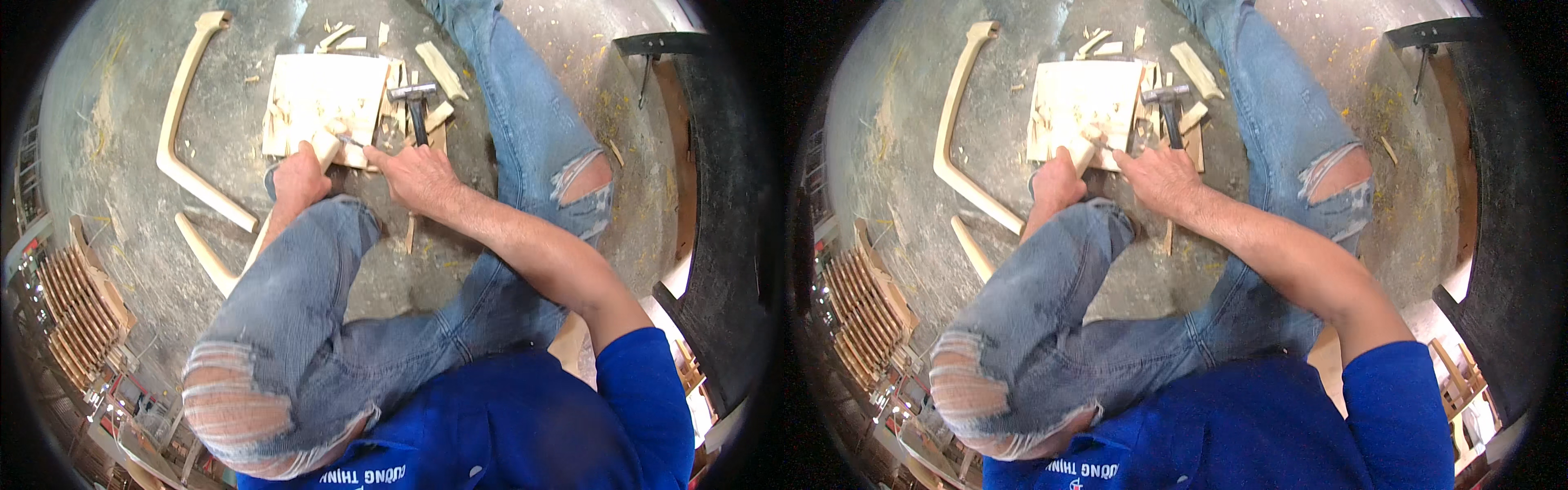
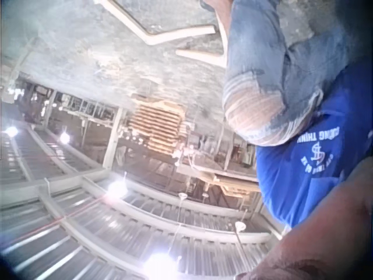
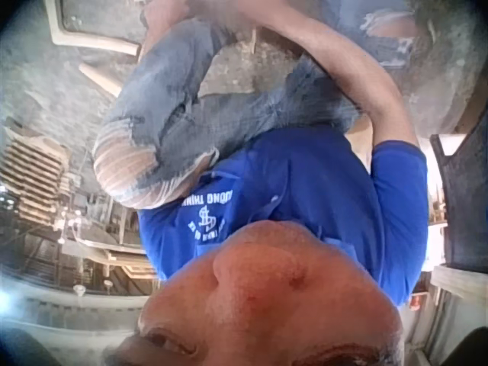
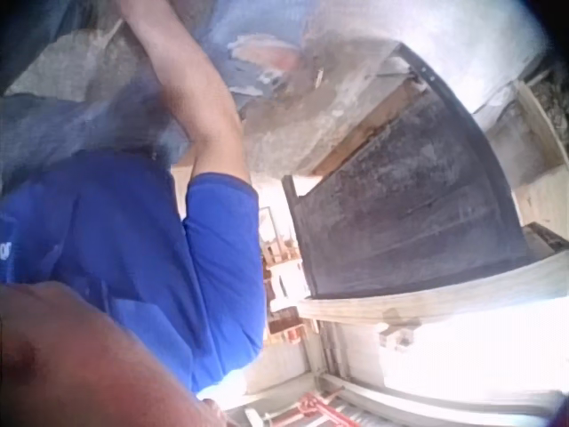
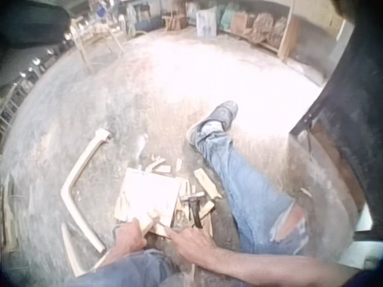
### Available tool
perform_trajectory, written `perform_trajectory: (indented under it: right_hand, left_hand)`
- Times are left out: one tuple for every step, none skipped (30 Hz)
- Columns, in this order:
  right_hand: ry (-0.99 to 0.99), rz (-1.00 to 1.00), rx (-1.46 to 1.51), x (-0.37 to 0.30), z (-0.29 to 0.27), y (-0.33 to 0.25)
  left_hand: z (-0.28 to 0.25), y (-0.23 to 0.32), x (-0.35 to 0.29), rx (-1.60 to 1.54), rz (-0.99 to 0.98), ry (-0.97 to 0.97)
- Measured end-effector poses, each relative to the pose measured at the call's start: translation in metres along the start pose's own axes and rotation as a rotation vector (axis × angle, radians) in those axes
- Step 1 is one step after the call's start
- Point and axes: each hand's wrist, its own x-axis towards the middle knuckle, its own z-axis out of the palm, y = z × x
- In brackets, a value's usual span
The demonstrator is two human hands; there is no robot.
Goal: The person sits on the floor and carves a small wooden block using a chisel and hammer. They repeatedly strike the chisel to remove wood shavings and occasionally clear debris from the workpiece.
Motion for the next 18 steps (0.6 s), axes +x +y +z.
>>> perform_trajectory:
  right_hand:
    - [0.019,-0.027,0.008,-0.004,0.012,-0.003]
    - [0.063,-0.034,-0.006,-0.002,0.013,0.003]
    - [0.080,-0.031,-0.002,0.003,0.014,0.009]
    - [0.085,-0.030,0.020,0.005,0.016,0.008]
    - [0.090,-0.031,0.041,0.007,0.019,0.006]
    - [0.024,-0.016,0.094,0.007,0.009,-0.004]
    - [0.089,0.007,0.238,0.023,0.011,0.000]
    - [0.155,0.028,0.384,0.050,0.024,0.009]
    - [0.231,0.078,0.525,0.063,0.038,0.019]
    - [0.331,0.125,0.663,0.077,0.033,0.011]
    - [0.245,0.183,0.616,0.069,0.033,0.013]
    - [0.212,0.165,0.532,0.063,0.020,0.015]
    - [0.154,0.166,0.455,0.047,0.012,0.013]
    - [0.120,0.136,0.385,0.034,-0.003,0.012]
    - [0.093,0.087,0.326,0.026,-0.019,0.011]
    - [0.071,0.044,0.278,0.020,-0.025,0.013]
    - [0.051,0.041,0.245,0.018,-0.021,0.017]
    - [0.037,0.045,0.215,0.015,-0.019,0.022]
  left_hand:
    - [0.001,-0.006,-0.006,0.002,-0.012,0.001]
    - [0.004,-0.002,-0.005,0.013,-0.007,0.002]
    - [0.003,0.002,0.004,0.007,-0.003,0.013]
    - [0.004,0.001,0.003,0.010,-0.007,0.007]
    - [0.003,-0.001,0.002,0.013,-0.013,0.002]
    - [0.003,-0.009,-0.003,0.013,-0.045,-0.012]
    - [0.000,-0.007,-0.004,0.021,-0.041,-0.007]
    - [0.000,-0.004,-0.004,0.030,-0.038,-0.004]
    - [0.002,0.006,0.000,0.041,-0.005,-0.007]
    - [-0.001,0.009,0.001,0.073,0.000,-0.015]
    - [-0.003,0.012,0.000,0.107,0.006,-0.025]
    - [-0.001,0.011,-0.001,0.078,0.011,-0.025]
    - [0.004,0.007,-0.008,0.063,0.000,-0.040]
    - [0.006,0.005,-0.008,0.022,-0.014,-0.036]
    - [0.004,0.002,-0.008,-0.004,-0.043,-0.021]
    - [0.003,0.001,-0.007,-0.003,-0.025,-0.013]
    - [0.003,0.002,-0.006,0.008,-0.031,-0.024]
    - [0.002,0.005,-0.004,0.024,-0.028,-0.036]
